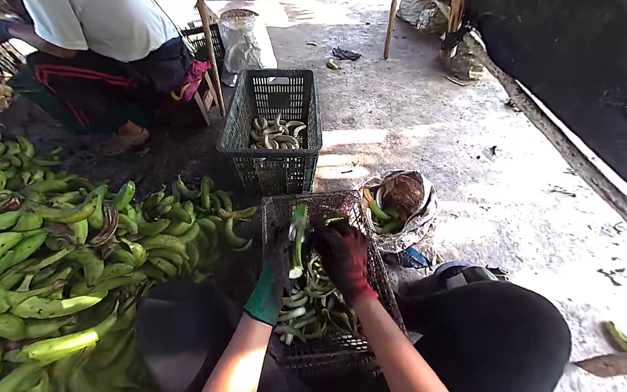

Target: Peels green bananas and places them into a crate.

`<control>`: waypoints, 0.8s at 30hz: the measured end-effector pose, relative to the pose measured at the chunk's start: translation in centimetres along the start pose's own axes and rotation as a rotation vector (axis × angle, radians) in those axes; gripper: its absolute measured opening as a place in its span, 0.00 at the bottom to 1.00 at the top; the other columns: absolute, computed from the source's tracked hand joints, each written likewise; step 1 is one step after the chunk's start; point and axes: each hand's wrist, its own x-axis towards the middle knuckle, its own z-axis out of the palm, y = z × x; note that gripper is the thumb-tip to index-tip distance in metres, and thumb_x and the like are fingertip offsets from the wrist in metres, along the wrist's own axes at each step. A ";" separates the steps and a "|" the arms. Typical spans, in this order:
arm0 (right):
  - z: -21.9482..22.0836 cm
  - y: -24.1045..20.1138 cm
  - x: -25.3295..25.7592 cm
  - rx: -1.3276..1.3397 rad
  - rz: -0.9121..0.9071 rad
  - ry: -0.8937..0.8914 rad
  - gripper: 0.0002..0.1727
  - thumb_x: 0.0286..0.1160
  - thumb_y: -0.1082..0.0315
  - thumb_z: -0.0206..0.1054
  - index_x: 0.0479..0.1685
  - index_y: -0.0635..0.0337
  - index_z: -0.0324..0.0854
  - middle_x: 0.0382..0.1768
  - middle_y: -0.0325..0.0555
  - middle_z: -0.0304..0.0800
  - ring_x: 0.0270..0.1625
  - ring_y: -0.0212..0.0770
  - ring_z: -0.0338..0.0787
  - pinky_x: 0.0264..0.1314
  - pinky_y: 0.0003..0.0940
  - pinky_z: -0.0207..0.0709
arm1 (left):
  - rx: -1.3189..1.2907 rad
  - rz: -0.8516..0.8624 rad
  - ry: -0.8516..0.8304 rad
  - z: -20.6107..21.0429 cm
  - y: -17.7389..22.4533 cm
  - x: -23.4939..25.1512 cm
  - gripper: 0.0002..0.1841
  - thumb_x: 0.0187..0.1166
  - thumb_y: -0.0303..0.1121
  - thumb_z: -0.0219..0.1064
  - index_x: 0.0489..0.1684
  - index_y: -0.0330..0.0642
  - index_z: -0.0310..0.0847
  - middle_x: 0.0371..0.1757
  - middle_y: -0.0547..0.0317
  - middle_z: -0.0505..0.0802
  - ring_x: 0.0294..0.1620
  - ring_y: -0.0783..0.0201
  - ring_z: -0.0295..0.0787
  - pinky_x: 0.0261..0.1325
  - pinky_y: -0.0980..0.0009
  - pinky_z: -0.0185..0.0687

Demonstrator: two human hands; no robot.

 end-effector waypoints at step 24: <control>0.9 0.8 -2.7 0.148 0.047 -0.107 0.23 0.73 0.65 0.67 0.70 0.48 0.87 0.62 0.63 0.89 0.64 0.68 0.87 0.66 0.72 0.73 | -0.012 0.184 0.053 0.8 -1.7 1.8 0.22 0.89 0.26 0.50 0.80 0.27 0.60 0.62 0.46 0.83 0.56 0.73 0.82 0.59 0.77 0.79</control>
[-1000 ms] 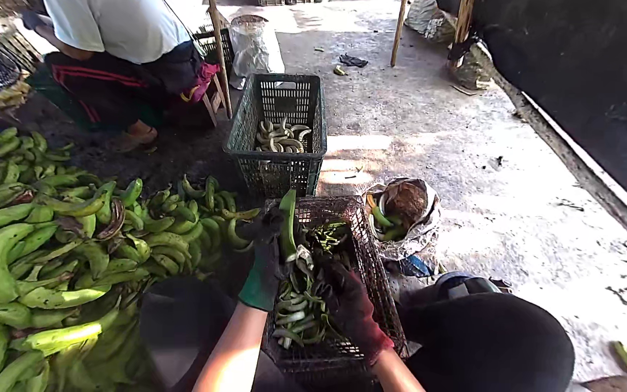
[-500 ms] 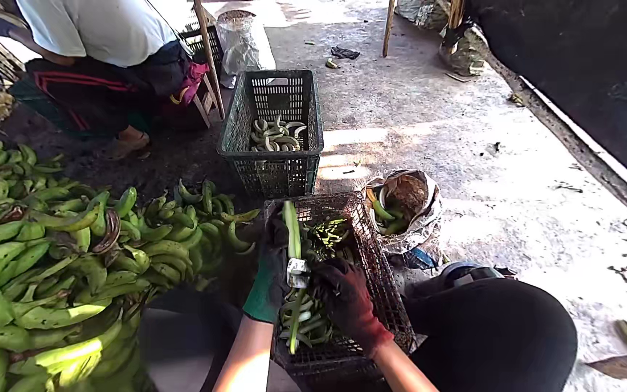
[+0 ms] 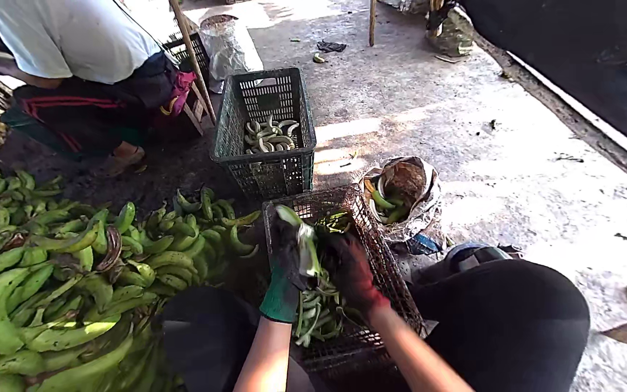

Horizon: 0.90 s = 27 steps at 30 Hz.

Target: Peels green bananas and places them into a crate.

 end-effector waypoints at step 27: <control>0.4 0.6 -0.4 0.027 -0.084 0.003 0.24 0.76 0.60 0.62 0.71 0.51 0.86 0.57 0.57 0.92 0.58 0.61 0.90 0.62 0.65 0.80 | -0.416 -0.201 0.090 -0.5 0.8 2.0 0.17 0.95 0.40 0.44 0.58 0.38 0.74 0.29 0.60 0.85 0.24 0.70 0.84 0.27 0.72 0.85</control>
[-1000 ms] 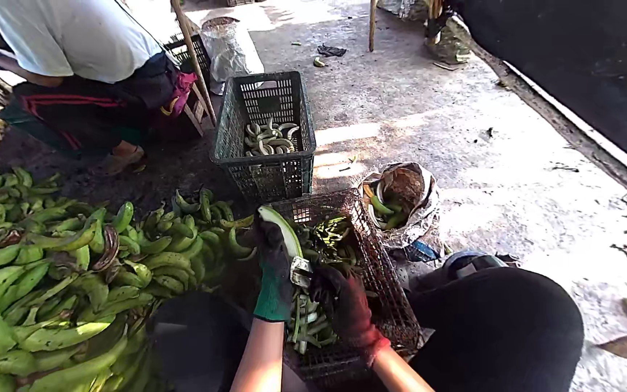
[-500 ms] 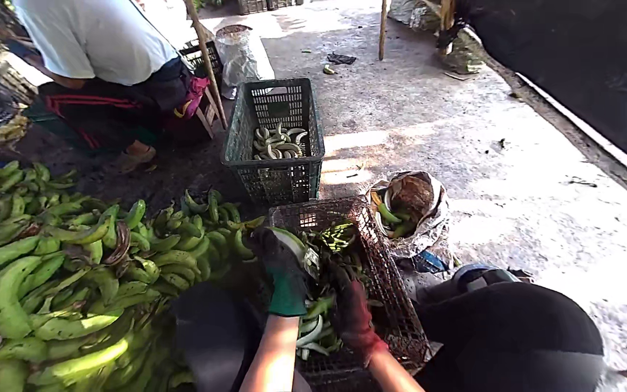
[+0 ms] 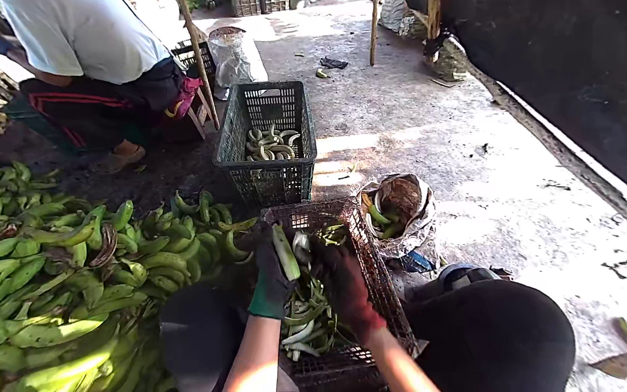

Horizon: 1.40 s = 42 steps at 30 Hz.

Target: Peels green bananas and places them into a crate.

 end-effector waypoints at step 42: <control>-5.7 3.4 3.8 0.745 0.206 -0.096 0.24 0.84 0.68 0.61 0.76 0.68 0.74 0.62 0.47 0.88 0.57 0.32 0.89 0.62 0.30 0.86 | 0.188 -0.043 -0.285 -0.6 4.4 -3.5 0.16 0.92 0.33 0.49 0.58 0.36 0.83 0.41 0.58 0.93 0.36 0.73 0.90 0.36 0.76 0.89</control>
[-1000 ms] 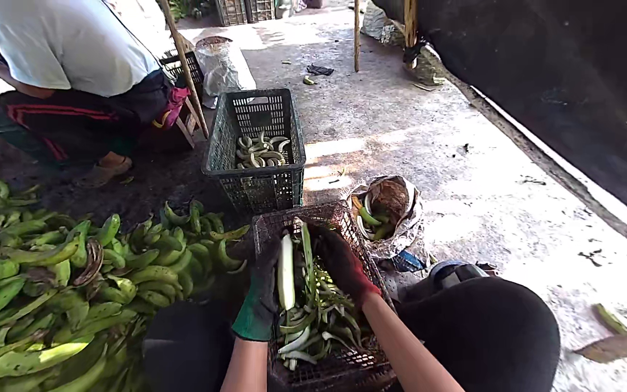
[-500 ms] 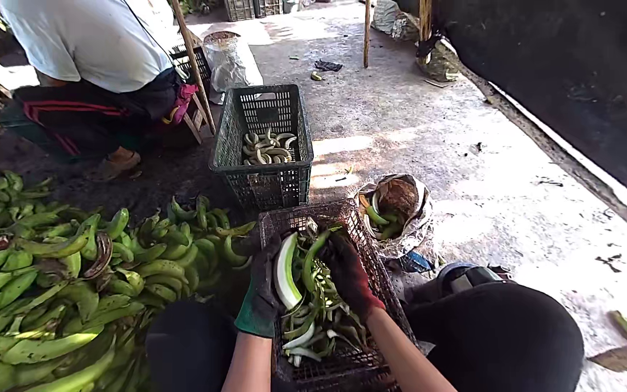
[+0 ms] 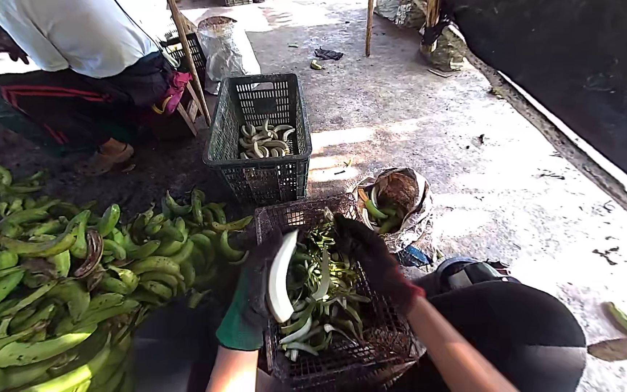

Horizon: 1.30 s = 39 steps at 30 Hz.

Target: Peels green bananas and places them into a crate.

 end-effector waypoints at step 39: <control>-1.5 -3.5 -6.0 0.086 0.287 0.126 0.22 0.89 0.64 0.52 0.74 0.67 0.68 0.42 0.45 0.89 0.38 0.38 0.91 0.42 0.38 0.90 | 0.363 0.053 -0.211 0.7 -3.0 1.4 0.33 0.71 0.33 0.74 0.77 0.36 0.68 0.57 0.52 0.90 0.54 0.63 0.89 0.60 0.65 0.88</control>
